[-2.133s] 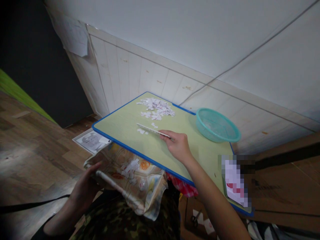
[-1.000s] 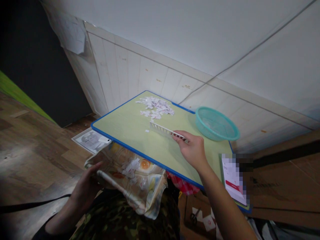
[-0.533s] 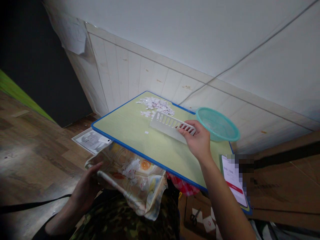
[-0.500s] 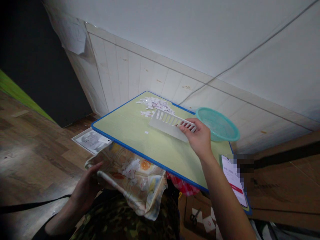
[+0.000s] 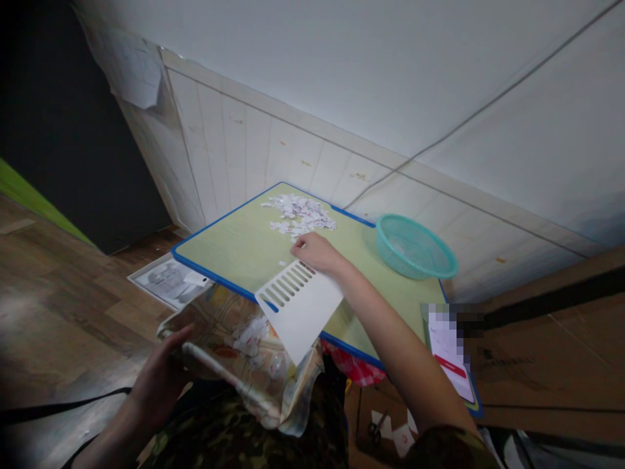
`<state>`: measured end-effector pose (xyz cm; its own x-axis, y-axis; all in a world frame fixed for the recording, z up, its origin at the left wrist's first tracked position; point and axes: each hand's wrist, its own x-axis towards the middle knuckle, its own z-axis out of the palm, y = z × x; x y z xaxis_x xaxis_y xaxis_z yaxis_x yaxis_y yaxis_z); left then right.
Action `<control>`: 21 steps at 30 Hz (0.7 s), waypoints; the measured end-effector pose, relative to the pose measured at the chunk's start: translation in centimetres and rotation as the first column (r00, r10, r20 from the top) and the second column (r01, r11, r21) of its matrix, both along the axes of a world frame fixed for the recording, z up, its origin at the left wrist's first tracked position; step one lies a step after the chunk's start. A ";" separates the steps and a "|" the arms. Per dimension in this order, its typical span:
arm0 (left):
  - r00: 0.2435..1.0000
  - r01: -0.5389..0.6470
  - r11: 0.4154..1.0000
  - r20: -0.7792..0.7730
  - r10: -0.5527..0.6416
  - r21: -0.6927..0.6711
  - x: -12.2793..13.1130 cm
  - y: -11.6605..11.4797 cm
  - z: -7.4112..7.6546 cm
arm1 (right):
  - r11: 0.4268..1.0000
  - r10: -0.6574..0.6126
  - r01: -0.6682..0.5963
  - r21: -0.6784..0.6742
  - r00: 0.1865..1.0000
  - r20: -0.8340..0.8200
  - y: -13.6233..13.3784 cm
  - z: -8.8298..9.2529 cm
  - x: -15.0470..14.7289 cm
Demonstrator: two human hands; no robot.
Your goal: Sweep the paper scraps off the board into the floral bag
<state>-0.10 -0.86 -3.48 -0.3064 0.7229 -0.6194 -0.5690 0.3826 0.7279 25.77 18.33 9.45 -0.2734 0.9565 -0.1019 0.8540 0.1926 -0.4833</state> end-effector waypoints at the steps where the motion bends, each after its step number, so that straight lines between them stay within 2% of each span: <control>1: 1.000 0.002 1.000 0.000 -0.002 0.000 -0.1 0.0 -0.1 | 1.000 0.015 -0.015 0.004 1.000 0.023 -0.1 0.0 -0.4; 6: 0.999 -0.033 0.999 -0.012 0.033 0.011 -0.3 0.1 -0.7 | 0.995 0.093 -0.100 0.030 0.981 0.171 -1.1 0.2 -2.0; 11: 0.999 -0.042 0.999 -0.012 0.042 -0.013 -0.4 0.1 -1.2 | 0.991 0.112 -0.125 0.041 0.966 0.231 -1.6 0.0 -2.6; 16: 0.998 -0.057 0.998 -0.030 0.057 -0.013 -0.3 0.1 -1.0 | 0.993 0.095 -0.107 0.053 0.977 0.192 -1.1 -0.3 -2.1; 21: 0.998 -0.056 0.998 -0.030 0.055 -0.023 -0.2 0.2 -0.8 | 0.996 -0.001 -0.005 0.094 0.998 0.065 0.4 -0.3 1.2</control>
<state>-0.35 -0.70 -4.28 -0.3639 0.6896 -0.6262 -0.5686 0.3680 0.7357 26.94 18.74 9.20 -0.2712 0.9621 -0.0291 0.8826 0.2365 -0.4063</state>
